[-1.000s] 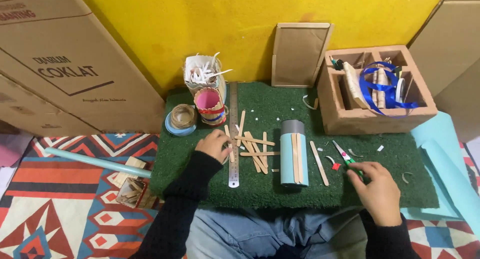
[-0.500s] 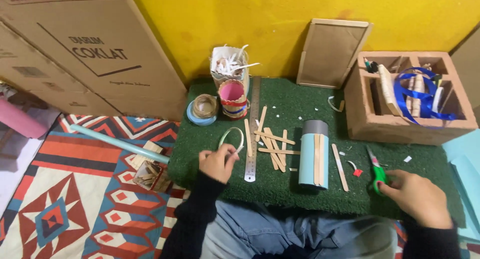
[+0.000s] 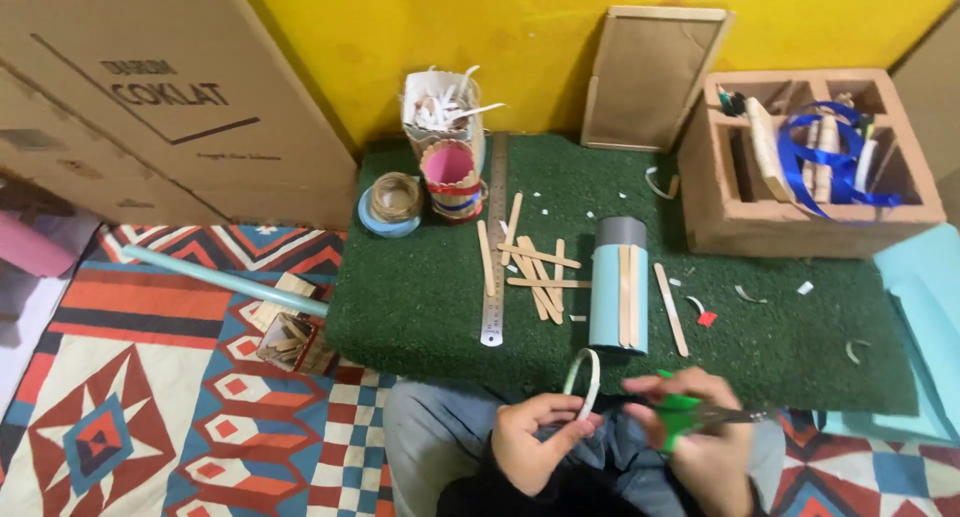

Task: The person is decorating a cylindrical tube by first applying paper strips and then measuring, cutting, and gluing popsicle sticks onto it.

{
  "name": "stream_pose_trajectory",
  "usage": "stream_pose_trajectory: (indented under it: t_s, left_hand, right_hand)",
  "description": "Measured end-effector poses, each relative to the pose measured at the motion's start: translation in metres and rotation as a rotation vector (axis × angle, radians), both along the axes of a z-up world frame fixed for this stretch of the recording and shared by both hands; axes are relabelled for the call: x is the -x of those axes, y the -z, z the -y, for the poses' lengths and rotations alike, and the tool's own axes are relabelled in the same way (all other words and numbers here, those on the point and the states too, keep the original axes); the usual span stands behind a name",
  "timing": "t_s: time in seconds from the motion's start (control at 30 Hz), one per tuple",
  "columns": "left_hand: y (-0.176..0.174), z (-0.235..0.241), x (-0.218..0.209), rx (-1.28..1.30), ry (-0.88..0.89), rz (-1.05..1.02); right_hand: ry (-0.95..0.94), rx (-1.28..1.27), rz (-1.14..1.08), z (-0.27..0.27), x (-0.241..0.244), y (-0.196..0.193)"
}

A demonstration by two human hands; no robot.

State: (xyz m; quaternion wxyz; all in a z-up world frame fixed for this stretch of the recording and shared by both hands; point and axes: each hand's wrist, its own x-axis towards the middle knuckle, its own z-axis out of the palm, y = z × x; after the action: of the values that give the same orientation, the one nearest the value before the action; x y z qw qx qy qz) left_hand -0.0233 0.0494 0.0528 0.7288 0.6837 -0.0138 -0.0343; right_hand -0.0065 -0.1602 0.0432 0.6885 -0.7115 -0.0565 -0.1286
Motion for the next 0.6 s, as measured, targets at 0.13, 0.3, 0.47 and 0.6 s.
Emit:
stream_pose_trajectory:
  t_s: [0.13,0.3,0.47,0.6]
  left_hand:
    - [-0.017,0.010,0.005,-0.266,-0.073,0.211]
    - [-0.004,0.012,0.004,-0.441,-0.127,0.137]
    - [-0.004,0.012,0.003,-0.336,-0.078,0.120]
    - [-0.001,0.008,0.002,-0.283,-0.068,-0.007]
  right_hand:
    - [-0.050,0.002,0.034,-0.020,-0.001,-0.014]
    - [-0.149,-0.111,0.070,-0.013,0.003,-0.004]
    - [-0.116,-0.177,0.005,-0.013,0.003,-0.001]
    - [-0.037,-0.104,-0.008,-0.015,0.002,-0.002]
